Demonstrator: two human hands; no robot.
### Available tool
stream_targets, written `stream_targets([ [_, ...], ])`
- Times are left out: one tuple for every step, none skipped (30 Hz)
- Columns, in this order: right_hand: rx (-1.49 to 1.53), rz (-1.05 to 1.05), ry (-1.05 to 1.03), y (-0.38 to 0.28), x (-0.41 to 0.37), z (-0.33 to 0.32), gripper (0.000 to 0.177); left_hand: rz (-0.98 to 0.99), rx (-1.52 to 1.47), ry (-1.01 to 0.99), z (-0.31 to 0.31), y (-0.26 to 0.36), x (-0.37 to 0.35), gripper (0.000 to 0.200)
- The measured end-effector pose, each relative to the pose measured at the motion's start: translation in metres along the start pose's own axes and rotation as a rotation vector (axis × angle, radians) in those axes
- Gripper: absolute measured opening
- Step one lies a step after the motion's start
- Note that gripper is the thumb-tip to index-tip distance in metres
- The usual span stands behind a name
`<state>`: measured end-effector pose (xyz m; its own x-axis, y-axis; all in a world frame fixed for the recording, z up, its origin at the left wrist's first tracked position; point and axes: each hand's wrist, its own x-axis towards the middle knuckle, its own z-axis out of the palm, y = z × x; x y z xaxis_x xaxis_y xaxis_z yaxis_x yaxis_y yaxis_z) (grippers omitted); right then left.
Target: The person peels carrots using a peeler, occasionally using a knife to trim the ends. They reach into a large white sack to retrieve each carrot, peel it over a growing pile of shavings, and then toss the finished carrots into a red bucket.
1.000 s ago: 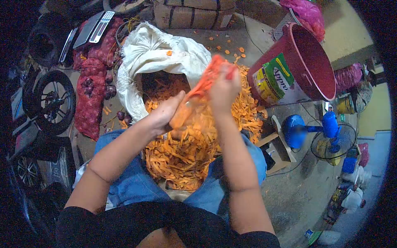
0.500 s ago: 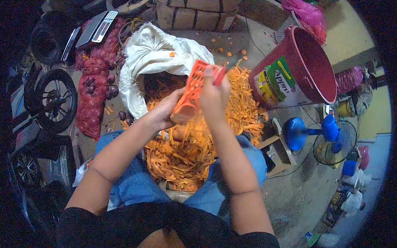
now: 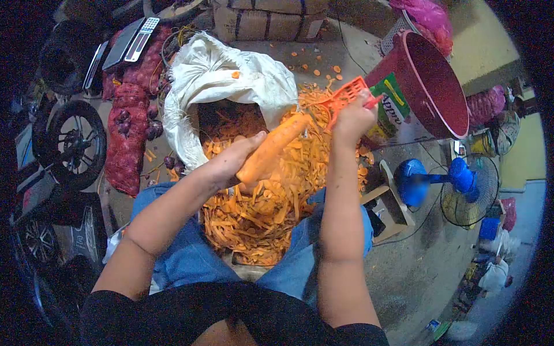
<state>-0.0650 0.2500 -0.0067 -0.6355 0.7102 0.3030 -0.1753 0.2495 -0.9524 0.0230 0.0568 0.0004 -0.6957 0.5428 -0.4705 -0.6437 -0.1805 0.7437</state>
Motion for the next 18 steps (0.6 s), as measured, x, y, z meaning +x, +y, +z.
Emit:
stream_targets([
  [0.100, 0.070, 0.057, -0.005, 0.002, -0.001, 0.024, 0.000, 0.003, -0.002, -0.002, 0.001, 0.000, 0.040],
  [0.167, 0.172, 0.061, -0.010, 0.001, 0.000, 0.024, -0.014, -0.138, -0.017, -0.005, 0.002, 0.000, 0.039],
  [0.168, 0.170, 0.060, -0.014, -0.004, 0.001, 0.024, -0.029, -0.282, -0.030, -0.007, 0.002, 0.000, 0.038],
  [0.244, 0.189, -0.055, -0.018, -0.012, 0.003, 0.023, -0.038, -0.313, 0.105, -0.009, -0.001, 0.007, 0.038],
  [0.320, 0.207, -0.171, -0.022, -0.021, 0.006, 0.023, -0.036, -0.315, 0.108, -0.008, -0.001, 0.009, 0.038],
  [0.234, 0.093, -0.240, -0.026, -0.034, 0.011, 0.022, 0.009, -0.362, 0.094, -0.007, 0.000, 0.011, 0.038],
  [0.147, -0.022, -0.307, -0.030, -0.049, 0.015, 0.022, 0.052, -0.409, 0.079, -0.008, 0.001, 0.012, 0.038],
  [0.148, -0.024, -0.308, -0.039, -0.065, 0.016, 0.022, 0.029, -0.344, 0.079, -0.012, 0.001, 0.012, 0.038],
  [0.118, -0.030, -0.429, -0.050, -0.080, 0.014, 0.021, 0.030, -0.345, 0.078, -0.009, 0.002, 0.011, 0.038],
  [0.089, -0.035, -0.550, -0.056, -0.087, 0.012, 0.020, 0.035, -0.370, 0.103, -0.005, 0.004, 0.008, 0.038],
  [0.088, -0.034, -0.549, -0.053, -0.088, 0.013, 0.020, 0.039, -0.395, 0.128, -0.003, 0.005, 0.006, 0.038],
  [0.083, -0.048, -0.558, -0.049, -0.089, 0.013, 0.020, 0.038, -0.396, 0.128, -0.005, 0.002, 0.009, 0.038],
  [0.078, -0.063, -0.566, -0.048, -0.089, 0.013, 0.020, 0.050, -0.406, 0.113, -0.009, -0.004, 0.013, 0.037],
  [0.079, -0.012, -0.580, -0.049, -0.088, 0.011, 0.020, 0.063, -0.416, 0.098, -0.011, -0.007, 0.016, 0.036],
  [0.078, -0.011, -0.581, -0.046, -0.083, 0.011, 0.020, 0.062, -0.417, 0.099, -0.011, -0.006, 0.014, 0.036],
  [0.053, -0.125, -0.461, -0.039, -0.073, 0.013, 0.020, 0.005, -0.268, 0.066, -0.011, -0.004, 0.010, 0.037],
  [0.027, -0.240, -0.341, -0.032, -0.061, 0.015, 0.020, -0.051, -0.121, 0.034, -0.009, -0.002, 0.006, 0.037],
  [-0.019, -0.166, -0.264, -0.023, -0.044, 0.012, 0.021, -0.009, -0.056, 0.060, -0.003, 0.001, 0.000, 0.037],
])
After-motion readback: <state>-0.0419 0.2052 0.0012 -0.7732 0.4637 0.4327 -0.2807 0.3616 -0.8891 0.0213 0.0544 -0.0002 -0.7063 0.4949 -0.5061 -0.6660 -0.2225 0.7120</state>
